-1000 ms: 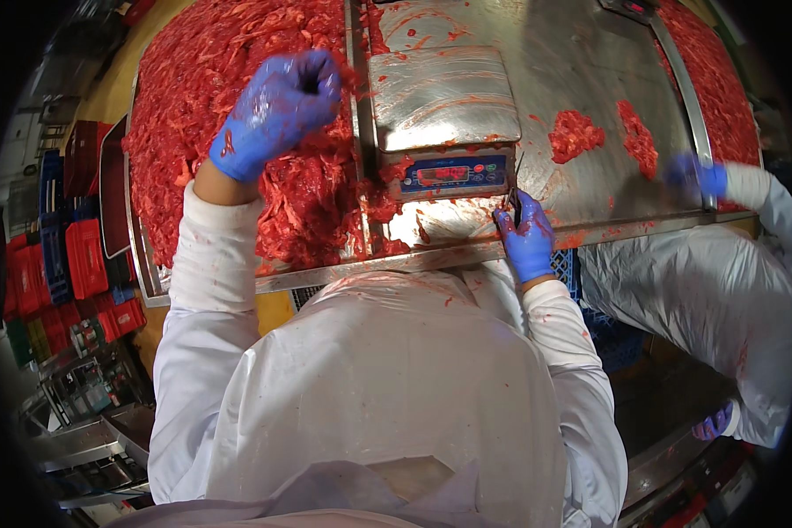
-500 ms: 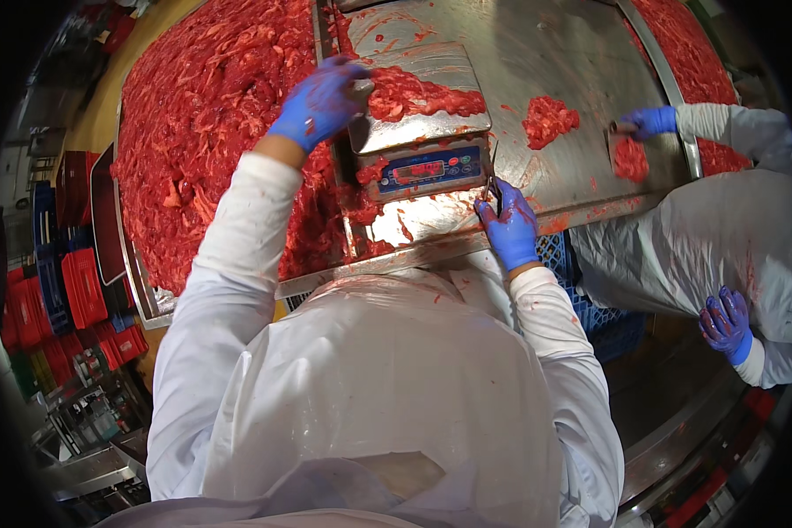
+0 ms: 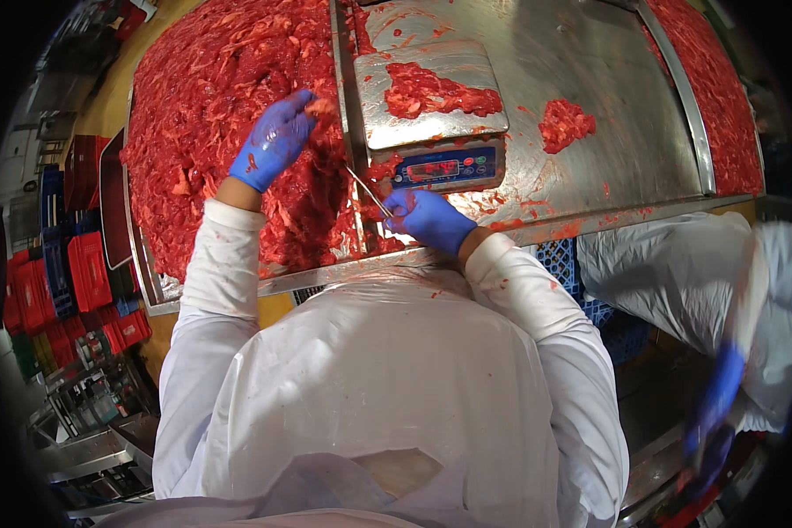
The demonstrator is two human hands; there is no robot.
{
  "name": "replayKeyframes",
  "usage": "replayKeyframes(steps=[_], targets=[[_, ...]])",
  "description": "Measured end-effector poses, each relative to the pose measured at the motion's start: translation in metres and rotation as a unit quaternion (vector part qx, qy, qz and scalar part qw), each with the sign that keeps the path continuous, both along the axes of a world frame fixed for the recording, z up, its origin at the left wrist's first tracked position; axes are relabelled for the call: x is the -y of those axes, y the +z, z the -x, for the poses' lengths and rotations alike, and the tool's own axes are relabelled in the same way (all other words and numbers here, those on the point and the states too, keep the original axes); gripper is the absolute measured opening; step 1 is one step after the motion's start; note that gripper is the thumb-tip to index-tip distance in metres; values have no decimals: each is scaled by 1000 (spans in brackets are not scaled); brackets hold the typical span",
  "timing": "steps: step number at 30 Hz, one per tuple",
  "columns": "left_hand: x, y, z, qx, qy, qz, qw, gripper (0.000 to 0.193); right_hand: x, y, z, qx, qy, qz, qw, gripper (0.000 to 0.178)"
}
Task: The person scoops ground meat from a large pile onto a digital scale, adjusts the amount with a knife, and transfers the weighed portions into a plastic bag. The process is repeated continuously throughout the clip.
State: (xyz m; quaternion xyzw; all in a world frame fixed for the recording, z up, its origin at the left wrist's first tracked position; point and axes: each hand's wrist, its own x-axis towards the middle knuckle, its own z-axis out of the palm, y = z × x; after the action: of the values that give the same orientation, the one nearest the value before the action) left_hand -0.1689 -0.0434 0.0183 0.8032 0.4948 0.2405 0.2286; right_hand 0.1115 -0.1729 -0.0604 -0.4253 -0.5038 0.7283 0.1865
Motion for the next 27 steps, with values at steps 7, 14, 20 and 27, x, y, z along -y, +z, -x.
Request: replayKeyframes(steps=[7,14,20,27], targets=[[-15,95,-113,194,-72,352,913,56,-21,41,-56,-89,-255,6,963,26],[-36,-3,1,82,148,235,957,50,50,43,-148,6,-218,-6,976,27],[-19,-33,9,55,187,15,981,45,24,48,-159,-55,-434,-64,897,26],[6,-14,-123,-90,-29,-45,995,21,-58,55,-54,-76,-205,11,976,23]])
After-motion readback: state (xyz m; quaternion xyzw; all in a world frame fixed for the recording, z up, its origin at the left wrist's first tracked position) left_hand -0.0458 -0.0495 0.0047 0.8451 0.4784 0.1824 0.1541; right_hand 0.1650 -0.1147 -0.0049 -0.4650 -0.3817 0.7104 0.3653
